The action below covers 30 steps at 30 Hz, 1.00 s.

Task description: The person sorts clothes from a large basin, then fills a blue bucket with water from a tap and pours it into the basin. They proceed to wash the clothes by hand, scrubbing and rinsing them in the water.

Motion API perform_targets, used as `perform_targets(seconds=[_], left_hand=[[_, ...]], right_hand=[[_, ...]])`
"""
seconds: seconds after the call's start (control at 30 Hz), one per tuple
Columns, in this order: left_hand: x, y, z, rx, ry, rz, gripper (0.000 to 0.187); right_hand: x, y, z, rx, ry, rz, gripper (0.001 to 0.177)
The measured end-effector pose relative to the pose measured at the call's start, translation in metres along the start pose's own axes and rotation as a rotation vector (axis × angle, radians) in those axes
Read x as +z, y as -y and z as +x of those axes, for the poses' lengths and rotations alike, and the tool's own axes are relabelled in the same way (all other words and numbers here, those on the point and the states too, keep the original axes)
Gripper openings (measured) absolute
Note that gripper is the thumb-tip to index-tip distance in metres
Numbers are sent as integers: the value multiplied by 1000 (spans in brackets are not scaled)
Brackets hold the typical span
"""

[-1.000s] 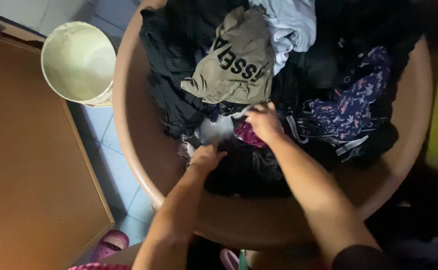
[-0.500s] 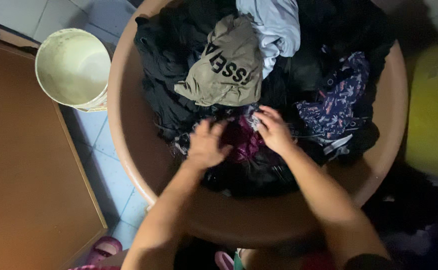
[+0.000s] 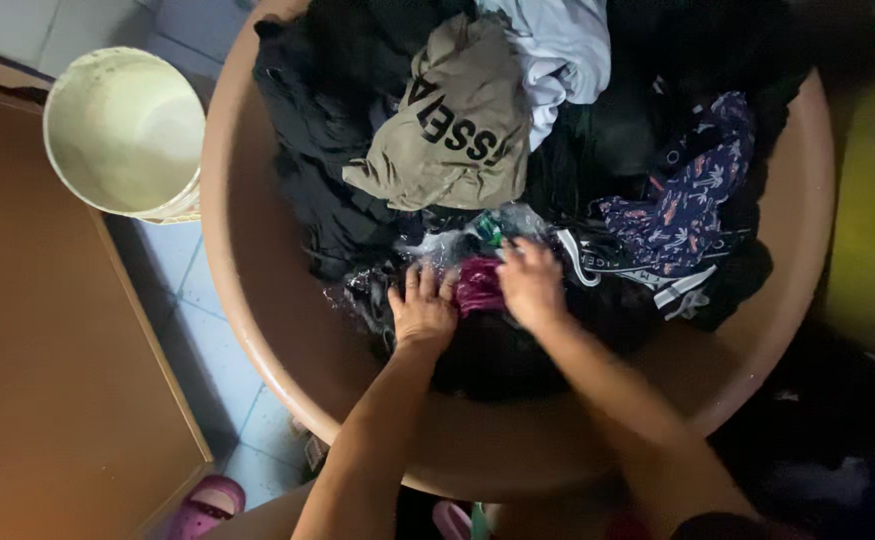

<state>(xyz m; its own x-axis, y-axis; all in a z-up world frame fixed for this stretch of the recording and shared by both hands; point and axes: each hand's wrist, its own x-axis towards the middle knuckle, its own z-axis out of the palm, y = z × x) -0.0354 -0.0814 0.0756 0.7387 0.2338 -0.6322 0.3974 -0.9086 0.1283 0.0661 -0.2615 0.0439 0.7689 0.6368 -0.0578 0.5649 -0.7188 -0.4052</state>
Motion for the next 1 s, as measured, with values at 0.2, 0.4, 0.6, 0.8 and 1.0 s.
perform_targets(seconds=[0.2,0.4,0.6,0.8,1.0], left_hand=[[3,20,45,245,-132,117,51],[38,32,124,98,-130,-56,27],[36,46,128,49,-198,-367,29],[-19,40,17,344,-390,-289,47],[17,10,17,443,-580,50,72]], right_hand=[[11,13,-10,-248,108,-26,57],[69,-39,47,-152,20,-183,39],[30,-26,97,219,369,63,45],[28,-49,50,116,148,898,31],[-38,11,-1,-486,-241,-194,54]])
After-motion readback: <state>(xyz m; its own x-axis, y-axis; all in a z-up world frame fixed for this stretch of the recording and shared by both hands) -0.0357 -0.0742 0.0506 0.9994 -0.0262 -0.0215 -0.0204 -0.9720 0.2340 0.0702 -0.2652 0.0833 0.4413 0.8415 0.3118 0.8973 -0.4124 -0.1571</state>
